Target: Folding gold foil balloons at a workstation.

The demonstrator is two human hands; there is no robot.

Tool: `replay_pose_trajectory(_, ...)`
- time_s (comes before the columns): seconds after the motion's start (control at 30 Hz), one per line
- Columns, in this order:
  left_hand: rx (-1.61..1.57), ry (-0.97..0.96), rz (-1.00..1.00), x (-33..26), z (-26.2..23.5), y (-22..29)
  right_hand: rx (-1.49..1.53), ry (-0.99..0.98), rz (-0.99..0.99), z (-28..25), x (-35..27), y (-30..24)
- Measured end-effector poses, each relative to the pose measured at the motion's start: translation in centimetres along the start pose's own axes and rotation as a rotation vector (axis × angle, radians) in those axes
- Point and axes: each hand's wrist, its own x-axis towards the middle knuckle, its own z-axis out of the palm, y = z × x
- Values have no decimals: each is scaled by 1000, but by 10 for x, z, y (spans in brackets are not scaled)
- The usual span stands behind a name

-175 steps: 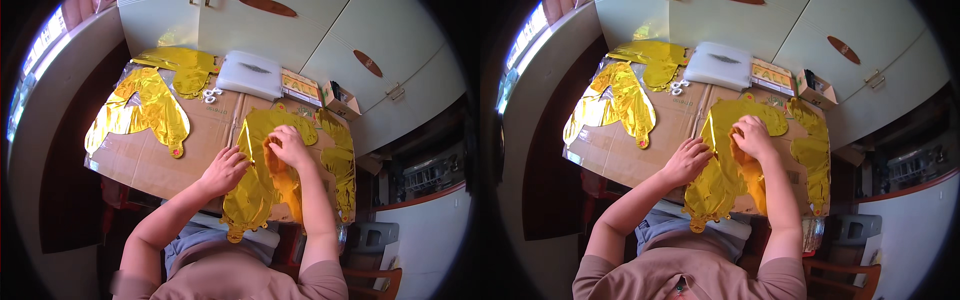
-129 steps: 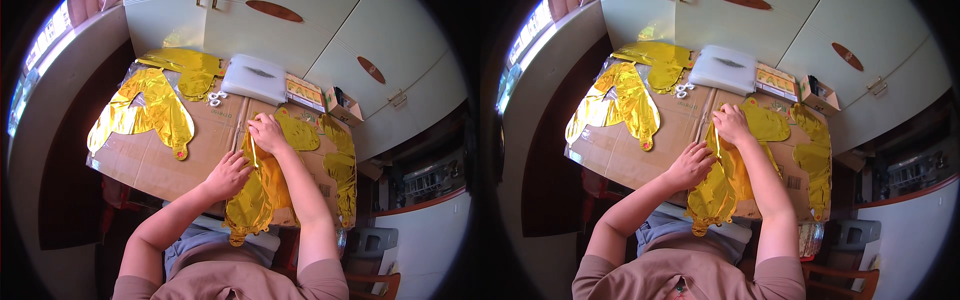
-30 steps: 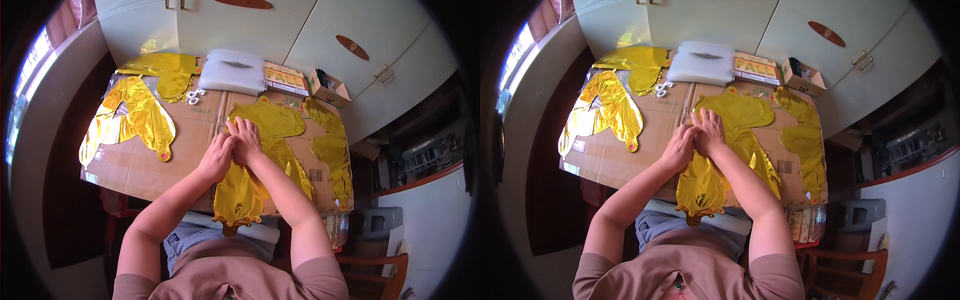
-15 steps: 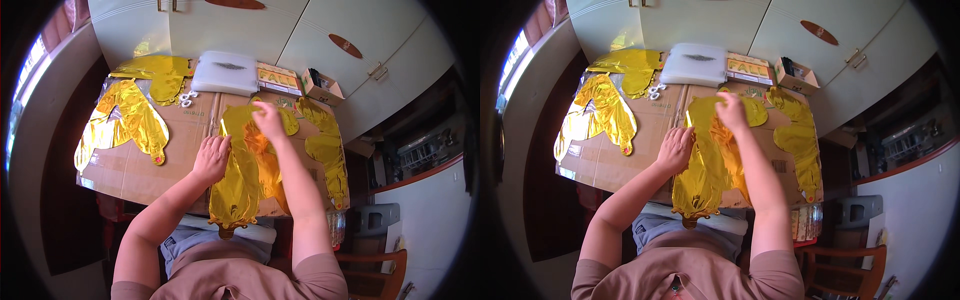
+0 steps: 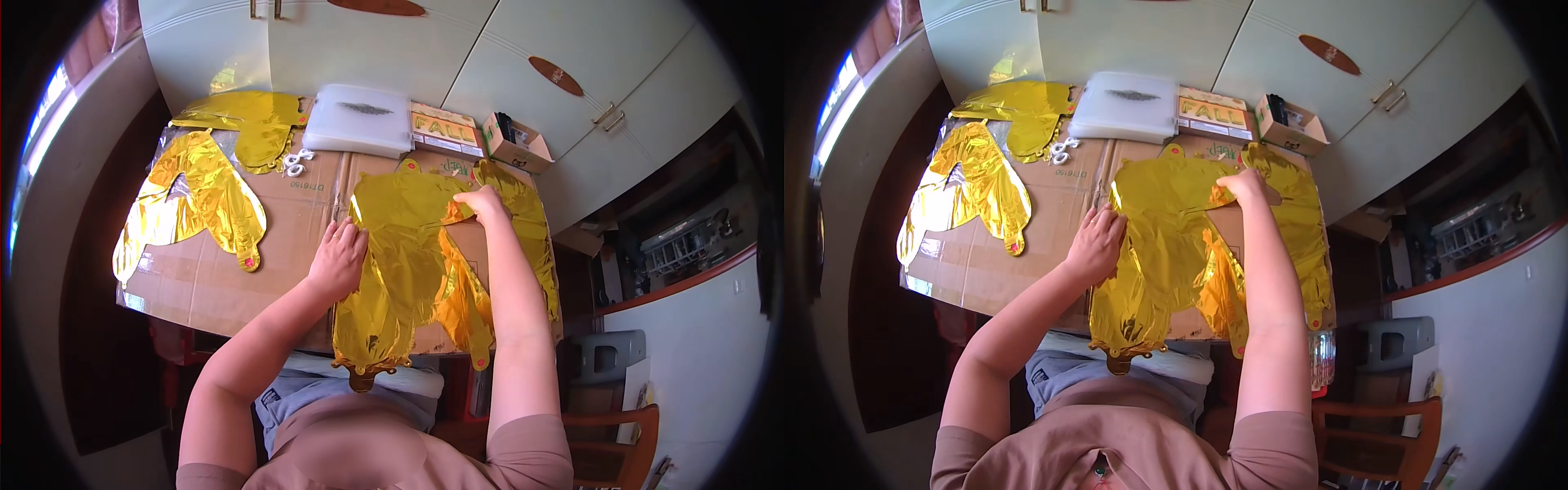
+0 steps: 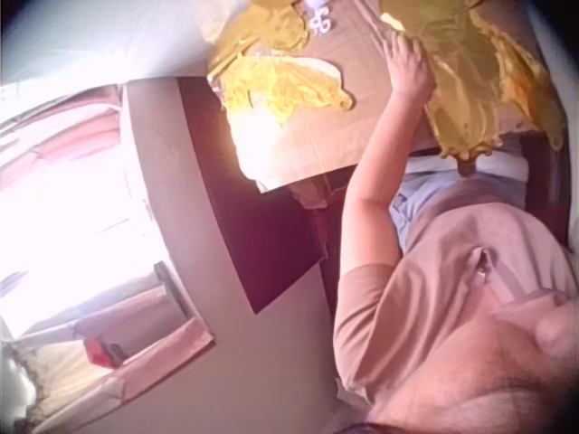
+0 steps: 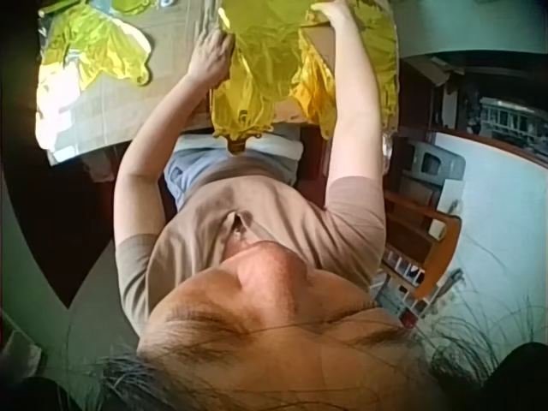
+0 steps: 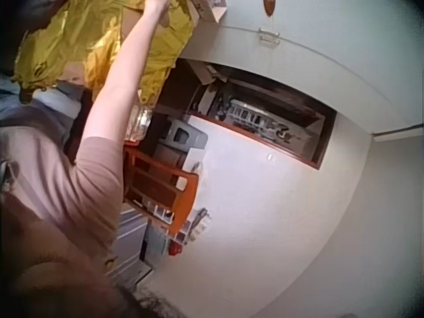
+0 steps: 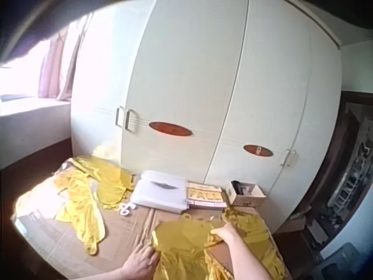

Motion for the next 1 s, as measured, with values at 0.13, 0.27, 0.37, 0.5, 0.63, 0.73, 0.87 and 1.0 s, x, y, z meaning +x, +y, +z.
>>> replay_pose_trajectory(0.13,-35,40,-19,-1,3,-3,310,-72,74,2,-3,-5)
replay_pose_trajectory(0.27,-50,49,-33,-2,2,-3,746,-96,-30,1,-15,-5)
replay_pose_trajectory(0.37,-38,63,-24,-2,3,-1,784,43,-377,12,-21,-13)
replay_pose_trajectory(0.5,-48,58,-29,-2,3,-1,535,53,-819,26,-48,-39)
replay_pose_trajectory(0.63,-44,54,-33,-3,4,-3,374,-202,-881,41,-93,-75)
replay_pose_trajectory(0.73,-52,65,-23,-2,4,-2,485,-261,-881,51,-91,-71)
replay_pose_trajectory(0.87,-51,58,-33,-5,3,-4,629,-54,-674,36,-67,-56)
replay_pose_trajectory(1.0,-6,44,-41,-2,3,0,132,162,-994,52,-36,-13)
